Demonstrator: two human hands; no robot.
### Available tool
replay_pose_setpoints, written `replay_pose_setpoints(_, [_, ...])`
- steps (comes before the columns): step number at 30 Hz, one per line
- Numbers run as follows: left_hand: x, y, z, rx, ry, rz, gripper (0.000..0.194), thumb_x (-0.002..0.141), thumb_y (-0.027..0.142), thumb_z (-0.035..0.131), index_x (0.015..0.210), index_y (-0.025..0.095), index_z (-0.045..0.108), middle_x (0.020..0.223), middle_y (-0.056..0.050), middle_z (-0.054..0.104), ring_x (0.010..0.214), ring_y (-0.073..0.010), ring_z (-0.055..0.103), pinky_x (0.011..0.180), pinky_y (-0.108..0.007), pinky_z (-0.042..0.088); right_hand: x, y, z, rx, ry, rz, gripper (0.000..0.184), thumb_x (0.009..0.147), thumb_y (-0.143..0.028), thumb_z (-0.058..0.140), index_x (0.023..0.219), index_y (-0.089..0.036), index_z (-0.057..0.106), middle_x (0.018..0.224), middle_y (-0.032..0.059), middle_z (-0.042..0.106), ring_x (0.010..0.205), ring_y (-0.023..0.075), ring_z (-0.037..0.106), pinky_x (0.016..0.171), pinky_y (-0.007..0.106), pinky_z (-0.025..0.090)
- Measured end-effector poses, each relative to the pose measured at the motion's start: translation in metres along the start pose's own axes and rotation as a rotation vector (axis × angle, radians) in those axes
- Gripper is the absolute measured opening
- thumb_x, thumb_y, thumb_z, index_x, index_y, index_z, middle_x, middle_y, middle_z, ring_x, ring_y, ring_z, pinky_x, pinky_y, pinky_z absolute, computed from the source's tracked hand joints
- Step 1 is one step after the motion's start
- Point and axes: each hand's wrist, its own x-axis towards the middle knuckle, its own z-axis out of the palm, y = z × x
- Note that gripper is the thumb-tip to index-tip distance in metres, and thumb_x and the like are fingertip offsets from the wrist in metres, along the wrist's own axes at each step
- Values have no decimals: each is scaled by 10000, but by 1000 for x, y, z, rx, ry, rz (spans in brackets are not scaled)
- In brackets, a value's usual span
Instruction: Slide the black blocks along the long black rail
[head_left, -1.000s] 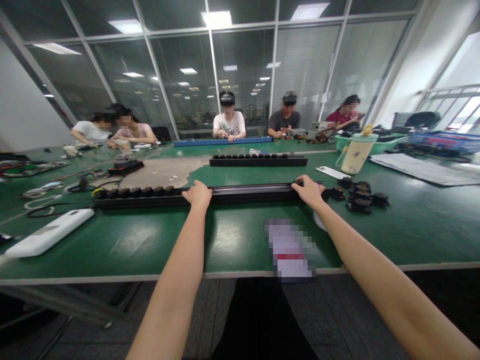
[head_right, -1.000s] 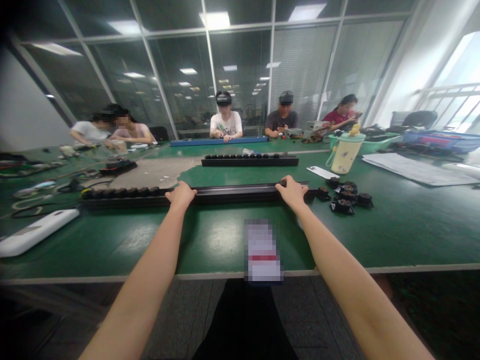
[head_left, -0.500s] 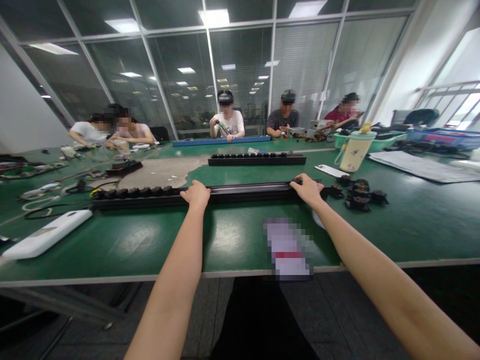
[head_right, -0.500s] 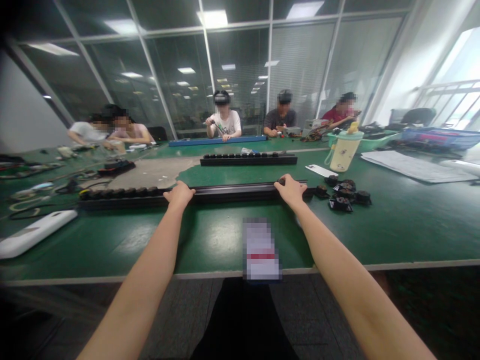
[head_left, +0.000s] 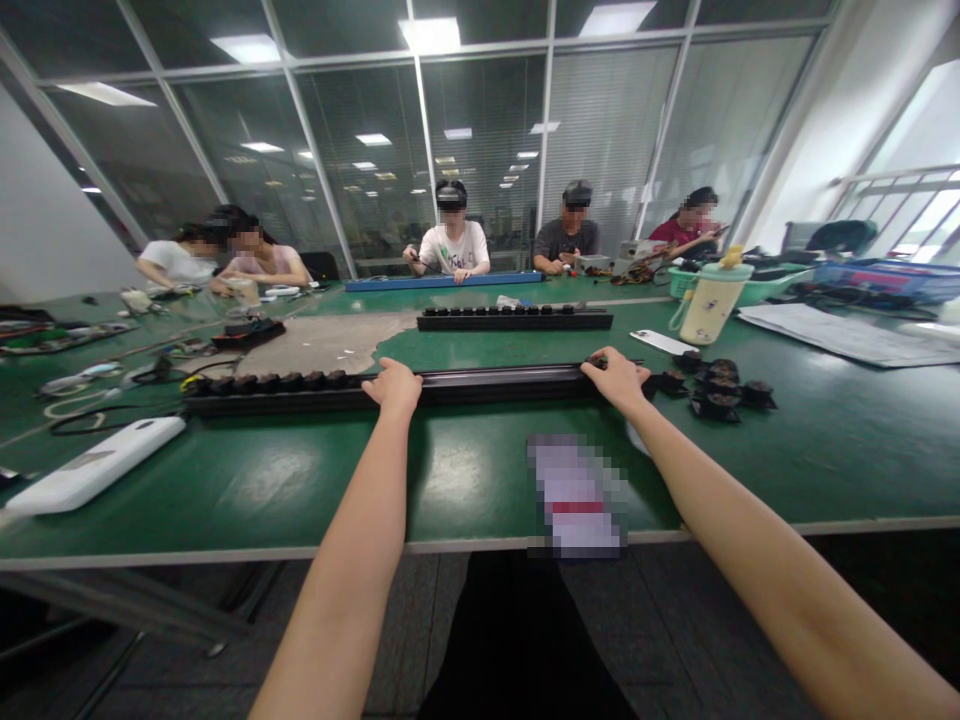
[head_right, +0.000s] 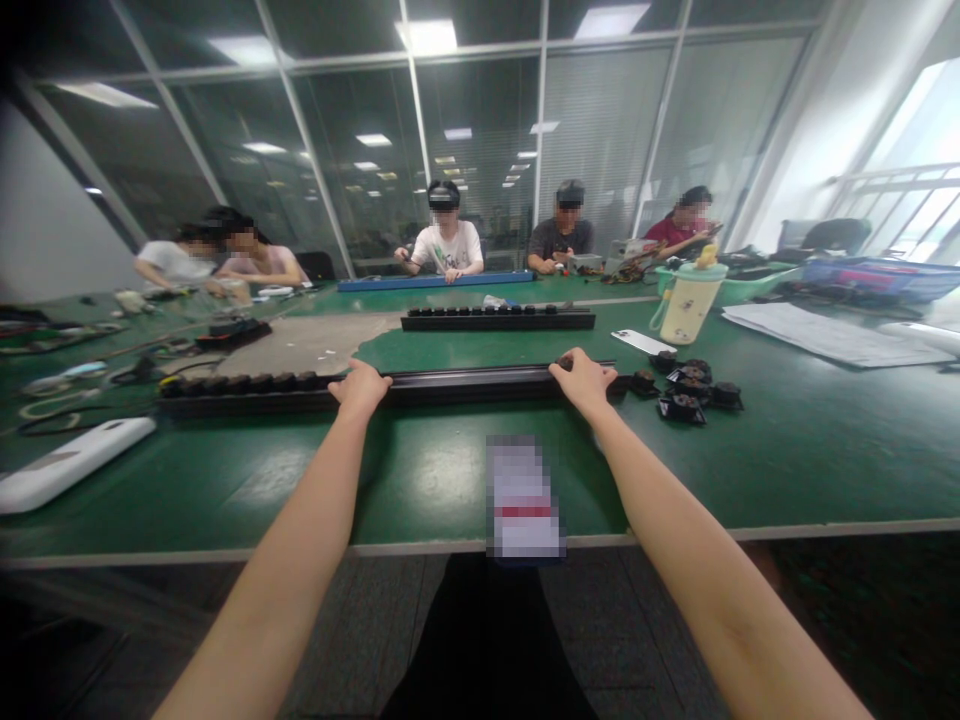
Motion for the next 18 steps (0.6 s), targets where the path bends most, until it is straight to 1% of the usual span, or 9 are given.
replay_pose_setpoints(6, [1, 1, 0, -5, -9, -17, 742, 910, 378, 638, 1487, 8, 356, 1336, -312, 648, 1322, -364, 594, 1115, -471, 333, 1, 2, 2, -9, 3, 4, 342, 830, -478, 556, 1054, -239, 657, 1062, 84, 750, 1067, 326, 637, 1005, 488, 270])
replay_pose_setpoints(10, [0, 2, 0, -6, -9, -18, 740, 916, 382, 622, 1498, 18, 345, 1345, -314, 642, 1326, -367, 592, 1114, -482, 334, 2, 2, 3, -17, 3, 2, 337, 828, -477, 553, 1052, -245, 653, 1068, 84, 750, 1078, 337, 635, 993, 496, 274])
replay_pose_setpoints(18, [1, 2, 1, 0, -14, -14, 730, 913, 363, 606, 1499, 22, 337, 1349, -315, 639, 1335, -365, 583, 1121, -479, 321, 3, 4, 2, -7, -12, 10, 342, 816, -476, 572, 1054, -244, 649, 1066, 85, 751, 1071, 330, 637, 1005, 484, 263])
